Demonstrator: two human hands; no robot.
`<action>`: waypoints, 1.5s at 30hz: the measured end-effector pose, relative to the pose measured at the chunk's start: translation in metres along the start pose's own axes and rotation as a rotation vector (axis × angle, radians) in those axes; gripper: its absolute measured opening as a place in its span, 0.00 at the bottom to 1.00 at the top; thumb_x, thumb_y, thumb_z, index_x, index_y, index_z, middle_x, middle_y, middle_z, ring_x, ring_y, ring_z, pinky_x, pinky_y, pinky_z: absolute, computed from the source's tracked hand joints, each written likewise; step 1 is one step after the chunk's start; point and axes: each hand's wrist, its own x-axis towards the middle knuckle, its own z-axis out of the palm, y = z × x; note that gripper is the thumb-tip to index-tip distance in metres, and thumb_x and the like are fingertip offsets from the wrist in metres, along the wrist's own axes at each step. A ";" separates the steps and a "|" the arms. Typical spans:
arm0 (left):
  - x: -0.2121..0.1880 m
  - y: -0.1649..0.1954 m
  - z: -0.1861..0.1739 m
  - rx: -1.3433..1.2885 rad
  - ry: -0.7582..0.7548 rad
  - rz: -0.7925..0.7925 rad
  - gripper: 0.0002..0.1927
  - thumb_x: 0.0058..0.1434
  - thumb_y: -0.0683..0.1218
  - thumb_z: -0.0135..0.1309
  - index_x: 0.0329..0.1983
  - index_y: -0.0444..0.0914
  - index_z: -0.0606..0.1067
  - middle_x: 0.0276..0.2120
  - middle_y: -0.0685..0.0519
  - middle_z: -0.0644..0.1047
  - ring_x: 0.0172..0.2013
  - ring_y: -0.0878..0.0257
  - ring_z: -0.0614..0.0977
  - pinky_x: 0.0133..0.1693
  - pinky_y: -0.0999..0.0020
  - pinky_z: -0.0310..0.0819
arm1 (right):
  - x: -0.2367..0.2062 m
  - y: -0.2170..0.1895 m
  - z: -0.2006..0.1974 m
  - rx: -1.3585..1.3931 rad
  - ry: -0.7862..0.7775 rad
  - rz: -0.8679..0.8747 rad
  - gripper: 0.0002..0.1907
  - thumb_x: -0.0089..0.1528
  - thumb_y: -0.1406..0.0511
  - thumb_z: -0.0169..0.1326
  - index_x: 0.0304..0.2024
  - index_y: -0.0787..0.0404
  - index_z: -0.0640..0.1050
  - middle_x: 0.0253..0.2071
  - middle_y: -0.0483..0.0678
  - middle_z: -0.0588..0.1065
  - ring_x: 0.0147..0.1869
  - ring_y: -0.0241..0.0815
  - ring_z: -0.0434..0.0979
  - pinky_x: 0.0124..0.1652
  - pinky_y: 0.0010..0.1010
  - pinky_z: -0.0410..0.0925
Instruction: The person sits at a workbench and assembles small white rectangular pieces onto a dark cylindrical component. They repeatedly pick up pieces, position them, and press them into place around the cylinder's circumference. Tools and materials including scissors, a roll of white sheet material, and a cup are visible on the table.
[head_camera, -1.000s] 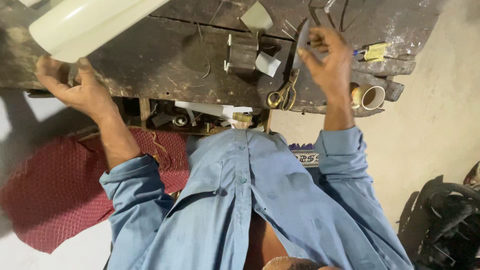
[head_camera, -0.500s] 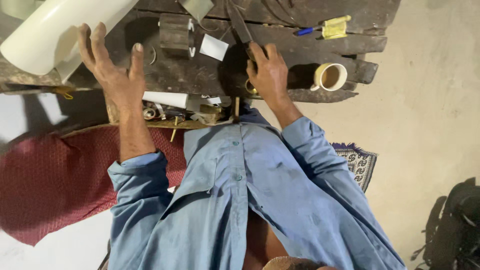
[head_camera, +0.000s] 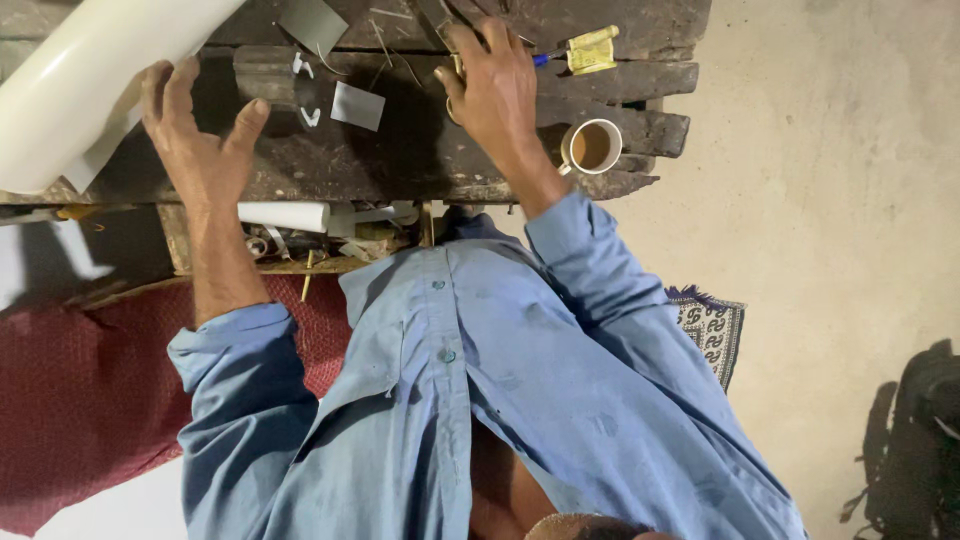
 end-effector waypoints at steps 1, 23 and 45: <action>-0.001 0.001 -0.001 -0.009 0.006 0.007 0.39 0.64 0.58 0.75 0.72 0.39 0.72 0.74 0.38 0.60 0.74 0.39 0.60 0.71 0.40 0.61 | -0.013 0.000 -0.014 0.082 0.001 -0.026 0.23 0.57 0.62 0.70 0.54 0.57 0.78 0.46 0.52 0.73 0.49 0.53 0.76 0.47 0.44 0.71; -0.102 -0.023 -0.028 -0.177 0.312 -0.086 0.31 0.65 0.54 0.72 0.62 0.33 0.75 0.64 0.38 0.71 0.64 0.44 0.74 0.64 0.51 0.70 | -0.051 0.015 -0.095 0.378 -0.088 -0.133 0.11 0.64 0.72 0.67 0.48 0.65 0.82 0.45 0.53 0.80 0.42 0.41 0.82 0.41 0.29 0.77; -0.058 0.033 -0.012 -0.247 0.122 0.095 0.29 0.59 0.48 0.73 0.61 0.36 0.76 0.63 0.43 0.73 0.64 0.47 0.73 0.64 0.54 0.69 | -0.126 -0.022 -0.109 0.349 -0.198 0.009 0.12 0.60 0.70 0.66 0.45 0.67 0.81 0.43 0.55 0.80 0.45 0.49 0.82 0.42 0.34 0.76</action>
